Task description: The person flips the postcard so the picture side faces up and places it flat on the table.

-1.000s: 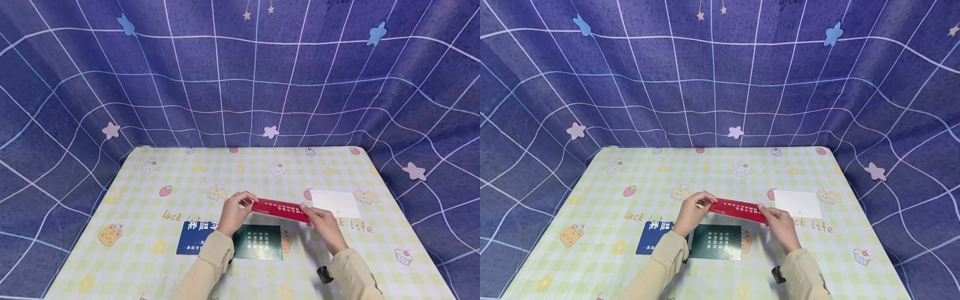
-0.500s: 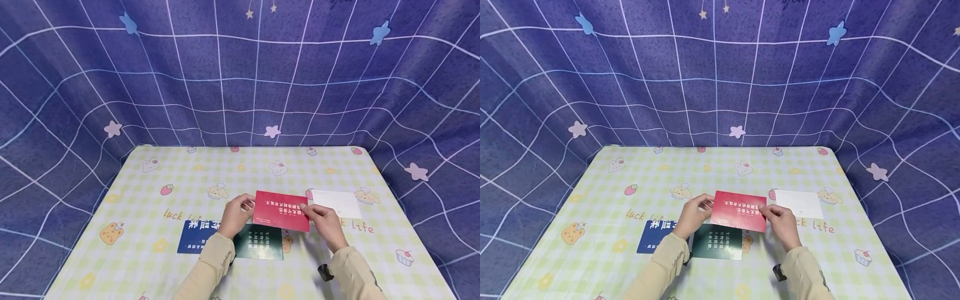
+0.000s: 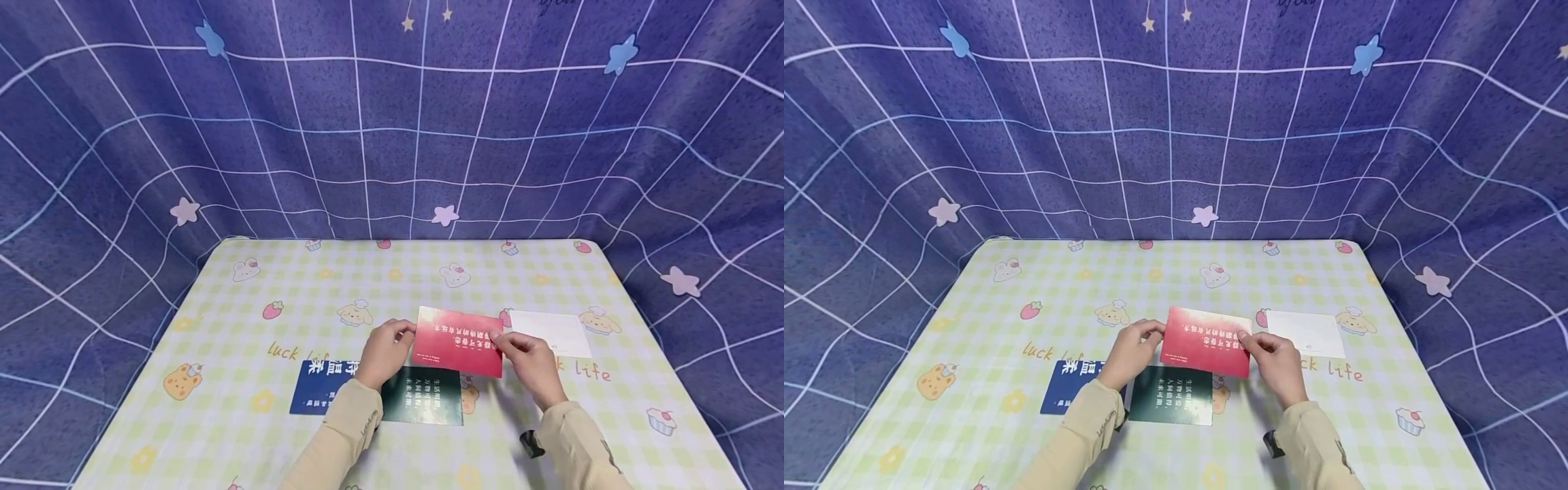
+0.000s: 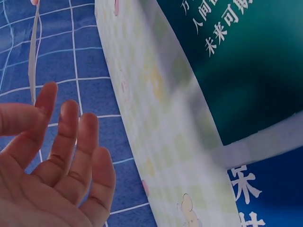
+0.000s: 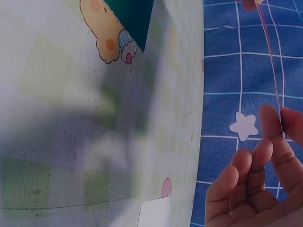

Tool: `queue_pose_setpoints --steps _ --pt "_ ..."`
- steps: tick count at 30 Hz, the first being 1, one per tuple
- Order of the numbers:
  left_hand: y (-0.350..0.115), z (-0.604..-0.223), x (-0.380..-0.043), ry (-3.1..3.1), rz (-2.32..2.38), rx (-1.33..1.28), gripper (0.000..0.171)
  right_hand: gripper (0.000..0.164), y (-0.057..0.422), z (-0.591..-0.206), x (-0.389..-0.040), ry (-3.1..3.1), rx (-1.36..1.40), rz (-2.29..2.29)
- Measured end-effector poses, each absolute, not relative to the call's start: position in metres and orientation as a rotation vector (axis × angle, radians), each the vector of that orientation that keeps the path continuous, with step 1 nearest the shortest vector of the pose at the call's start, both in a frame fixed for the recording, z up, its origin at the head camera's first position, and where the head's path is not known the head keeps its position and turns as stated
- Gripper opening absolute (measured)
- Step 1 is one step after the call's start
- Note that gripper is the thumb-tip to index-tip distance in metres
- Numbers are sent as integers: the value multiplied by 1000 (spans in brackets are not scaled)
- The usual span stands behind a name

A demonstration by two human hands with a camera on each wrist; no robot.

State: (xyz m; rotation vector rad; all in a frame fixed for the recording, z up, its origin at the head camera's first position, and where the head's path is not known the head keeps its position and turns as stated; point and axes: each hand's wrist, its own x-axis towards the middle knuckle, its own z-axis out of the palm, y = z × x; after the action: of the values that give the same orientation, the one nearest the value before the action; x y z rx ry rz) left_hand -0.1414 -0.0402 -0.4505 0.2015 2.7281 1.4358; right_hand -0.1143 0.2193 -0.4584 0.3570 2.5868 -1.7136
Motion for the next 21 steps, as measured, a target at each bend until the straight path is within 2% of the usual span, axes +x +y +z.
queue_pose_setpoints --steps 7,21 --pt "-38 -449 -143 2789 1356 148 24 35 216 -455 -114 2633 339 -1675" --pt "-46 -449 -145 2841 1297 75 20 38 207 -452 -123 2677 311 -1571"
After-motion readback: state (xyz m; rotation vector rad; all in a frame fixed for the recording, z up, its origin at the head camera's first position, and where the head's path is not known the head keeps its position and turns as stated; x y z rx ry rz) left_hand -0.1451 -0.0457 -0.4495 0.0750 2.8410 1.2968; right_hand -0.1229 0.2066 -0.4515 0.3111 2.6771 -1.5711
